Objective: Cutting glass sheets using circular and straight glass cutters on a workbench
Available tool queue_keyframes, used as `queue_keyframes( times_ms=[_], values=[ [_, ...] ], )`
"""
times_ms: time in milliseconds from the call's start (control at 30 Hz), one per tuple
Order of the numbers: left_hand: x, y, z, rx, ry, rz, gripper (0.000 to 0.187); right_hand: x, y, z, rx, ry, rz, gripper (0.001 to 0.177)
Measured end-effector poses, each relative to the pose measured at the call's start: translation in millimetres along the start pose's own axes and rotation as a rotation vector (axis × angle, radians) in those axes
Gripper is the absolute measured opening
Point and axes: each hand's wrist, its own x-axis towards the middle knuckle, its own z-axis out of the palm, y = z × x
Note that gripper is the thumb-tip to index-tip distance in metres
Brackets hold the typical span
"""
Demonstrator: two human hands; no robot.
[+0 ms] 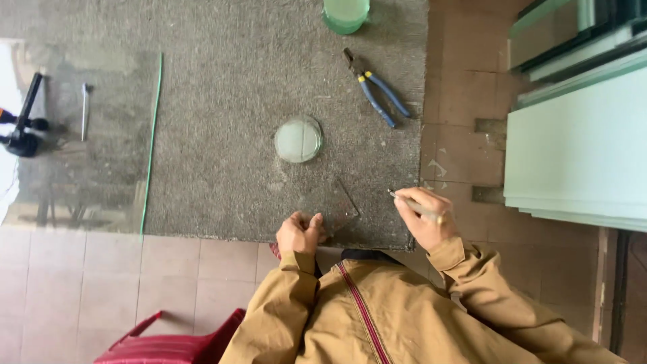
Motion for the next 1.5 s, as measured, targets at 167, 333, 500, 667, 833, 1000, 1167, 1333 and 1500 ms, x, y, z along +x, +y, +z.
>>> queue_keyframes(
  times_ms=[167,333,500,667,833,1000,1167,1333,1500],
  values=[
    [-24,26,-28,0.65,0.224,-0.058,0.064,22,1,12,-0.006,-0.132,-0.035,0.005],
    [-23,-9,-25,0.399,0.326,-0.052,0.051,45,-36,41,0.128,-0.152,-0.141,0.009],
    [-31,-27,1,0.226,0.447,0.046,0.037,55,-57,58,0.161,-0.202,-0.197,0.01],
    [-40,-12,-3,0.107,0.405,0.035,0.033,55,-32,82,0.05,-0.195,-0.237,0.013],
    [-21,-25,7,-0.003,0.267,-0.094,0.033,56,-32,87,0.025,-0.182,-0.221,0.015],
    [-21,-17,-2,-0.08,0.205,-0.153,0.037,55,-36,92,0.01,-0.176,-0.202,0.016],
    [-25,-1,-10,-0.152,0.133,-0.21,0.041,52,-57,93,0.041,-0.157,-0.141,0.014],
    [-31,9,-8,-0.24,0.161,-0.305,0.041,47,-31,97,0.043,-0.174,-0.125,0.019],
    [-30,16,1,-0.284,0.184,-0.354,0.053,44,-53,89,0.042,-0.195,-0.151,0.015]
  ],
)
